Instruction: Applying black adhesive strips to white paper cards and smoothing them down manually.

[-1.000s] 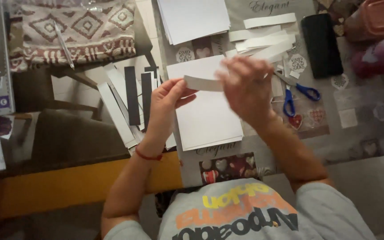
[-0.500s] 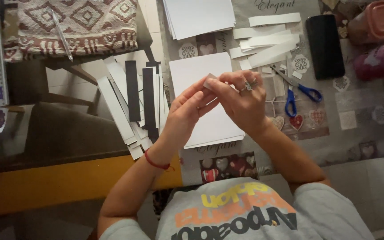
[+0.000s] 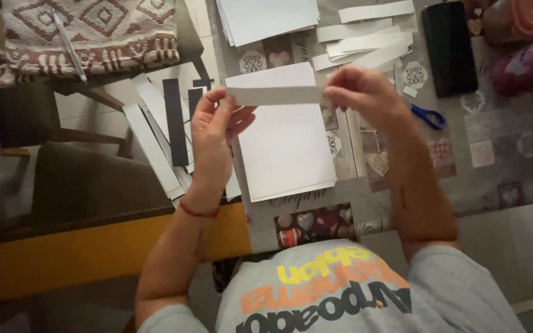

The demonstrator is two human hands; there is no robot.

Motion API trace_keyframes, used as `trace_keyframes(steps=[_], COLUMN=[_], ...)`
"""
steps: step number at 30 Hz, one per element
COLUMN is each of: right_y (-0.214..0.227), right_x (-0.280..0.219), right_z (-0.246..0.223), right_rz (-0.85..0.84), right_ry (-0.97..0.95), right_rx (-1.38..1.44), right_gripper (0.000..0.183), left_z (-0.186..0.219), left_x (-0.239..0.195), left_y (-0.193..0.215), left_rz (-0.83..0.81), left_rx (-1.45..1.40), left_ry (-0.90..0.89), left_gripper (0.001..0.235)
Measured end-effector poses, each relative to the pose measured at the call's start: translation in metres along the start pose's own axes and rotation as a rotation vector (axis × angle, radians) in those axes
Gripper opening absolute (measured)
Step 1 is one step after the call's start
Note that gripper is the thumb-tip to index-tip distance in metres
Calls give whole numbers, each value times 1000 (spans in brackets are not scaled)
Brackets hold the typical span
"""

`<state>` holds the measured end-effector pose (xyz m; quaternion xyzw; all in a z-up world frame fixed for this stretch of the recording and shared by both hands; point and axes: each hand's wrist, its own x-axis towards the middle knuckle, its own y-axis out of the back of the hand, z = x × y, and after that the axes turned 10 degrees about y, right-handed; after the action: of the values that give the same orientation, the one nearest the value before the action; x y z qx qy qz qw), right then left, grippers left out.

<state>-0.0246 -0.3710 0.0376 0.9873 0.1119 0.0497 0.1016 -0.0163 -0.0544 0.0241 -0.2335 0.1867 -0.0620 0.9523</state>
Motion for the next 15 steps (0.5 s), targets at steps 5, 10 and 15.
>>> trace_keyframes(steps=[5, 10, 15], right_y=[0, -8, -11], right_x=[14, 24, 29], right_z=[20, 26, 31], right_rz=[26, 21, 27], right_ry=[-107, -161, -189], right_rx=[54, -14, -213], right_gripper=[6, 8, 11], left_z=[8, 21, 11], left_x=[9, 16, 22], left_y=[17, 31, 37], left_rz=[42, 149, 214], left_rx=[355, 1065, 1495], left_ry=[-192, -366, -282], left_gripper=[14, 16, 28])
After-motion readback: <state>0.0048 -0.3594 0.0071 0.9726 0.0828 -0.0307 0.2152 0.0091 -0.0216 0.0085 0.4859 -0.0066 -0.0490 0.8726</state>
